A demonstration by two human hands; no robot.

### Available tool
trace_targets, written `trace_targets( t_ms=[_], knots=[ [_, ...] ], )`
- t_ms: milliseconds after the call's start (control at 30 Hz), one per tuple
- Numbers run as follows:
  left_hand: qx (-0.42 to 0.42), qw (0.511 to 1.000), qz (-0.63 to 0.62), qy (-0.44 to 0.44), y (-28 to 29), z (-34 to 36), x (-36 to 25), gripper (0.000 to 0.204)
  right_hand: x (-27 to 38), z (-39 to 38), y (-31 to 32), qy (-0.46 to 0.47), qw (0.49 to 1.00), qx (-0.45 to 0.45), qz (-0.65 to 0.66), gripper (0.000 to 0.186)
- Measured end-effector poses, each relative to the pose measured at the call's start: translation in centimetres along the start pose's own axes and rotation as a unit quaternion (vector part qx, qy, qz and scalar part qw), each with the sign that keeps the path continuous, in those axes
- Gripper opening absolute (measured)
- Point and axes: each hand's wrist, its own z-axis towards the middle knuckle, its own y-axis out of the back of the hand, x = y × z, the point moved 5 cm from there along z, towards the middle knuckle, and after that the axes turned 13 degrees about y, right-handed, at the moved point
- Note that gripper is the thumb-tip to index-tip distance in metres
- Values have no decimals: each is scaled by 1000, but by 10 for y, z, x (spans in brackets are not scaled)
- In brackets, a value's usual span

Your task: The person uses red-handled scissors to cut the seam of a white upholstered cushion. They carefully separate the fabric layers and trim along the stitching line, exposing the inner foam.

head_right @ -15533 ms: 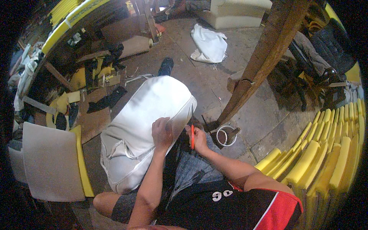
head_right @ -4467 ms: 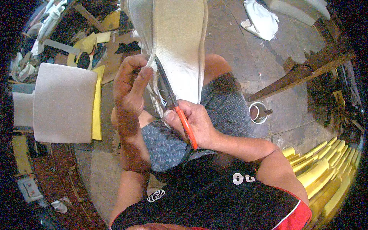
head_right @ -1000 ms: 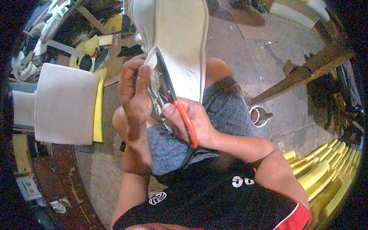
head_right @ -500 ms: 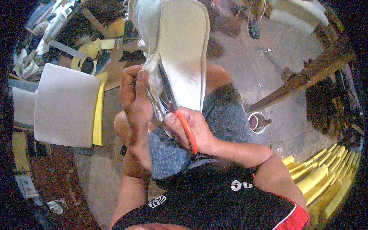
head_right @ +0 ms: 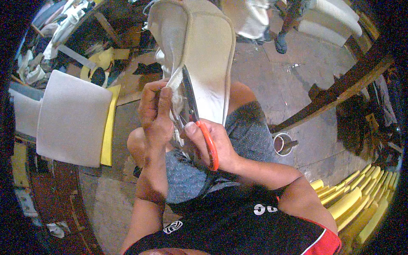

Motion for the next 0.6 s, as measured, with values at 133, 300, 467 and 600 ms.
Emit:
trace_targets(
  t_ms=[133,300,467,600],
  knots=[
    [-6,1000,27,7,3,-1,2,15,3,1,-2,-12,1000,-6,-1,41],
    [-22,998,45,-21,2,-1,-1,14,1,-3,-2,15,1000,-15,-2,38],
    [-80,985,146,-52,6,-2,-3,11,-7,-9,1,-12,1000,-6,-3,34],
    [-115,977,138,-112,7,-1,-7,13,-3,-16,0,-38,999,13,13,27]
  ],
)
